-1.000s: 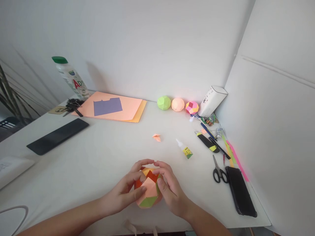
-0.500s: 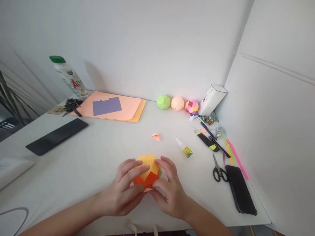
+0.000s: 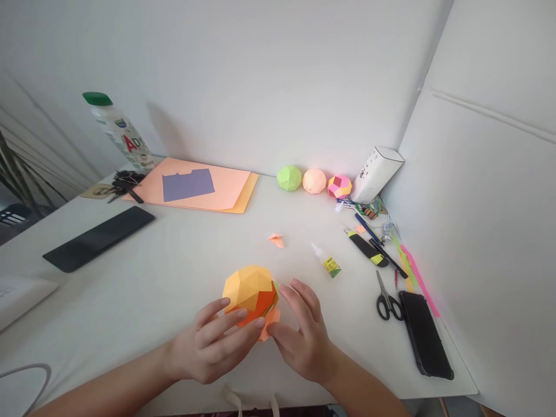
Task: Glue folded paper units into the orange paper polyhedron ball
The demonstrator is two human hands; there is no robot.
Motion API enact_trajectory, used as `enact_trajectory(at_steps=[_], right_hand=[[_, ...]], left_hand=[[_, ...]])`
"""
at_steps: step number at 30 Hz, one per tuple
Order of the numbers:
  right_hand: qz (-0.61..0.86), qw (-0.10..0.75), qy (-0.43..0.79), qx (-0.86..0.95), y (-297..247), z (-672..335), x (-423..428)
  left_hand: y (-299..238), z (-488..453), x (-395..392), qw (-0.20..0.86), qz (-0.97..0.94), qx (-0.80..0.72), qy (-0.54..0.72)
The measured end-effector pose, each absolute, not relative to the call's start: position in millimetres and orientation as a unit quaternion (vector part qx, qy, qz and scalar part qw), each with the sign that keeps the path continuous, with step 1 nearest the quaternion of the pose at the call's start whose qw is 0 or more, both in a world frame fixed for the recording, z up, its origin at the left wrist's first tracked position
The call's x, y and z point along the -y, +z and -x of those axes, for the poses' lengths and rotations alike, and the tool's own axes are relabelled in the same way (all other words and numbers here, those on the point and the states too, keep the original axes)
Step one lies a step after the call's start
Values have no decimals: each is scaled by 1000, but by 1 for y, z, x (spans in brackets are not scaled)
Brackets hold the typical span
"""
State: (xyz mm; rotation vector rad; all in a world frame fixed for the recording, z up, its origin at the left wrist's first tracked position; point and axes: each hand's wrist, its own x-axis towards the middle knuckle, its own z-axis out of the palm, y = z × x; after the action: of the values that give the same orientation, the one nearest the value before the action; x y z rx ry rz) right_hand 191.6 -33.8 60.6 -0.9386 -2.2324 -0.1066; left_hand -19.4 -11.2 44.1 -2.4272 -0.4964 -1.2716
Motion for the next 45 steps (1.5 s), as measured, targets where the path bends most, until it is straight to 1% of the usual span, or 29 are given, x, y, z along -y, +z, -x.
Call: enact_trajectory(at_steps=[7, 17, 24, 30, 33, 39, 42, 45], right_hand=[[377, 344, -32, 859, 59, -190, 30], [364, 319, 4, 875, 61, -190, 24], [346, 314, 9, 884, 61, -192, 23], [337, 298, -3, 893, 58, -193, 24], [342, 299, 5, 891, 58, -193, 24], [355, 305, 42, 883, 58, -191, 24], [352, 315, 31, 881, 58, -191, 23], [348, 309, 14, 885, 57, -192, 19]], left_hand=[[47, 19, 11, 163, 869, 198, -423], [39, 12, 13, 21, 869, 235, -436], [42, 13, 13, 18, 876, 212, -433], [40, 11, 13, 79, 881, 217, -413], [41, 10, 13, 91, 876, 234, -411], [40, 11, 11, 41, 893, 231, -384], [40, 11, 11, 18, 896, 220, -386], [43, 12, 10, -9, 898, 211, -385]])
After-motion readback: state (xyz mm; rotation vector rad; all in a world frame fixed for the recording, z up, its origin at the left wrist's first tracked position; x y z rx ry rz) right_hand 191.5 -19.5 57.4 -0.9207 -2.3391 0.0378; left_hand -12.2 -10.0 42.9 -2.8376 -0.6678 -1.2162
